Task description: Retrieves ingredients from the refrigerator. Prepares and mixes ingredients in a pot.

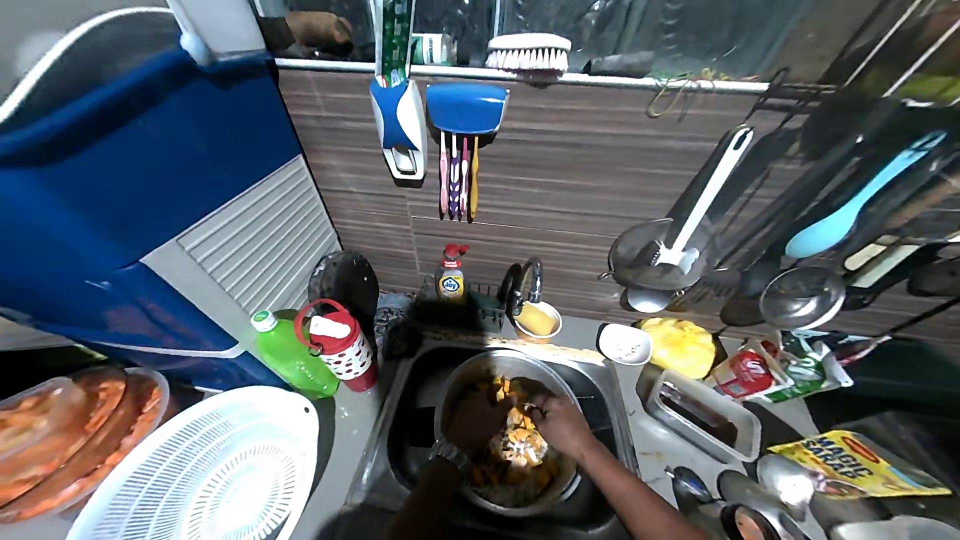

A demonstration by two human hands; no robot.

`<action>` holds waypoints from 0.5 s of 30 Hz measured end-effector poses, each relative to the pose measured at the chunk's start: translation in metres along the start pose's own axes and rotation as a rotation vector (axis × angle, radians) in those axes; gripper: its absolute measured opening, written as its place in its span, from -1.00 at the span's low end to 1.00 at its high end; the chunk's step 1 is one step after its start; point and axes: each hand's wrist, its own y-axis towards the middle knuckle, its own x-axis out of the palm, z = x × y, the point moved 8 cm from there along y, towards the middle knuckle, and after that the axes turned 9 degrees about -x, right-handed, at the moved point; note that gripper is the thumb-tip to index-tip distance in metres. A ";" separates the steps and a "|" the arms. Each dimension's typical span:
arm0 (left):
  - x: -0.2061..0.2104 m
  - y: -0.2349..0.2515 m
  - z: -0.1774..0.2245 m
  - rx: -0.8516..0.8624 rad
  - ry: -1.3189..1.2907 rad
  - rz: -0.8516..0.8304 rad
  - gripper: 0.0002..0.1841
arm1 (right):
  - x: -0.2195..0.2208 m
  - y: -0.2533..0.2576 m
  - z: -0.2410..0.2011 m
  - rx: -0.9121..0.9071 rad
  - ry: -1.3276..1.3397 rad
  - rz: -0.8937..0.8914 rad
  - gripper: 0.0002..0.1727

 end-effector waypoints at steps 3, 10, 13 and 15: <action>-0.007 0.000 -0.008 -0.078 -0.320 0.070 -0.38 | 0.017 -0.007 0.008 0.037 -0.048 -0.219 -0.49; 0.001 0.000 -0.013 -0.035 -0.817 0.090 -0.55 | 0.010 -0.031 -0.036 -0.222 0.419 -0.117 -0.28; -0.004 -0.017 0.006 -0.020 -0.715 0.128 -0.52 | 0.005 -0.036 -0.056 -0.264 0.406 0.014 -0.54; -0.006 -0.021 0.014 0.035 -0.663 0.148 -0.52 | 0.004 -0.036 -0.055 -0.224 0.436 0.057 -0.62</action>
